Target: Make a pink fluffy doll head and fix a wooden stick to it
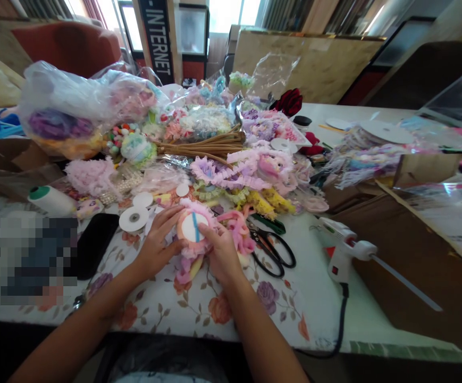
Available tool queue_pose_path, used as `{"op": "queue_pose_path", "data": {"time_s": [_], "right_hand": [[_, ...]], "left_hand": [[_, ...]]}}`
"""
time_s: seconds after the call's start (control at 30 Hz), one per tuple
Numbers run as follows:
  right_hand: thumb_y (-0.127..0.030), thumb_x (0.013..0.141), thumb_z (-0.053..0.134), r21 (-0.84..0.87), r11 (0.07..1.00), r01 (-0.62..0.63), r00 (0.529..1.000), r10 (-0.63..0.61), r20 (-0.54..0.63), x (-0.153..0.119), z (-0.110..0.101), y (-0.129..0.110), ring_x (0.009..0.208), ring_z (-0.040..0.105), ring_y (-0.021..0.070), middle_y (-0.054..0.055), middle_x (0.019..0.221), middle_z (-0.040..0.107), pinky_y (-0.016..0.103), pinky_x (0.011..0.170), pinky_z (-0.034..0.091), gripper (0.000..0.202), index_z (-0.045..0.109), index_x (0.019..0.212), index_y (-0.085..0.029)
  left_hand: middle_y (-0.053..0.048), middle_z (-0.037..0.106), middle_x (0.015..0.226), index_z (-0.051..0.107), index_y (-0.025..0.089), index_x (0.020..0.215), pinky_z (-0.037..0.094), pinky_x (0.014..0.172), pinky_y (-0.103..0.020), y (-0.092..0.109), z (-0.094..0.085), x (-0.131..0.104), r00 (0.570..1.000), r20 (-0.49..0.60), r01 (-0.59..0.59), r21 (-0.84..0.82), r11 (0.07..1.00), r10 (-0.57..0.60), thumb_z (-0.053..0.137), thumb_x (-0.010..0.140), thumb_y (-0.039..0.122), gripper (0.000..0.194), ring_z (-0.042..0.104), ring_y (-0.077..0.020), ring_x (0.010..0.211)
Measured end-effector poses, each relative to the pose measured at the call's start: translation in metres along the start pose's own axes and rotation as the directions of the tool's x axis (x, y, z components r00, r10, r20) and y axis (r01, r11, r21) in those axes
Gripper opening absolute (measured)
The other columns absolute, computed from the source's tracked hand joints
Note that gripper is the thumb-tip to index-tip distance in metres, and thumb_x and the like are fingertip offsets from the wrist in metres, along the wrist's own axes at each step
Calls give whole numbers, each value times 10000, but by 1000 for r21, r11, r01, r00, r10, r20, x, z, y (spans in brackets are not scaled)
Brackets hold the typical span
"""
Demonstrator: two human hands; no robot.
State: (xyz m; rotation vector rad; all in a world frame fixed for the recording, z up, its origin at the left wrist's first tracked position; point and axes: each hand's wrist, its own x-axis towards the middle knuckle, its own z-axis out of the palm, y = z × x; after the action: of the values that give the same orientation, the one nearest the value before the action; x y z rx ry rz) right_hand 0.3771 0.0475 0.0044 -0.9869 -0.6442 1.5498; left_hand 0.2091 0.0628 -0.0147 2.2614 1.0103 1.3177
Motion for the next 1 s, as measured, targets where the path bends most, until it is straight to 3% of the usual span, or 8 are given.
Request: {"op": "queue_pose_path", "data": {"time_s": [0.2,0.5,0.7,0.9,1.0], "right_hand": [[-295,690,817,0,999,41,999,-41,-1,1,-3,1,788,694,194,26,893,758,308,743,541,285,703,926,-184],[-269,657,843,39,999,19,1000,-19,-6,0,0,2,745,683,169,24,856,760,269,702,537,289,722,901,-171],[-260,639,851,56,998,-1,1000,1,-10,-2,2,0,712,673,161,12,816,750,260,668,532,278,715,866,-177],[-308,681,817,124,989,-75,995,67,72,-5,6,-3,696,675,170,23,763,742,254,630,528,211,726,807,-166],[-320,652,825,131,983,-127,987,112,112,-2,5,-2,748,699,216,38,739,746,290,661,546,223,728,777,-163]], "left_hand": [[-139,532,1369,475,261,1412,361,1100,-532,-2,-1,0,1000,17,-14,28,1000,14,607,892,402,555,445,-292,1309],[-102,521,1224,546,319,1353,428,1035,-489,-3,2,-3,998,-38,43,-77,996,-46,664,859,346,509,489,-267,1198],[-103,524,1193,543,296,1356,430,1055,-490,3,4,-5,997,-55,53,-76,996,-57,653,865,368,508,499,-268,1202],[-99,591,1177,551,257,1326,488,1001,-479,15,3,-4,957,-277,-83,43,996,92,716,817,363,545,567,-276,1163],[-93,613,1152,578,246,1273,497,981,-476,18,3,-2,953,-275,-108,92,990,129,712,828,320,471,573,-271,1155]]}}
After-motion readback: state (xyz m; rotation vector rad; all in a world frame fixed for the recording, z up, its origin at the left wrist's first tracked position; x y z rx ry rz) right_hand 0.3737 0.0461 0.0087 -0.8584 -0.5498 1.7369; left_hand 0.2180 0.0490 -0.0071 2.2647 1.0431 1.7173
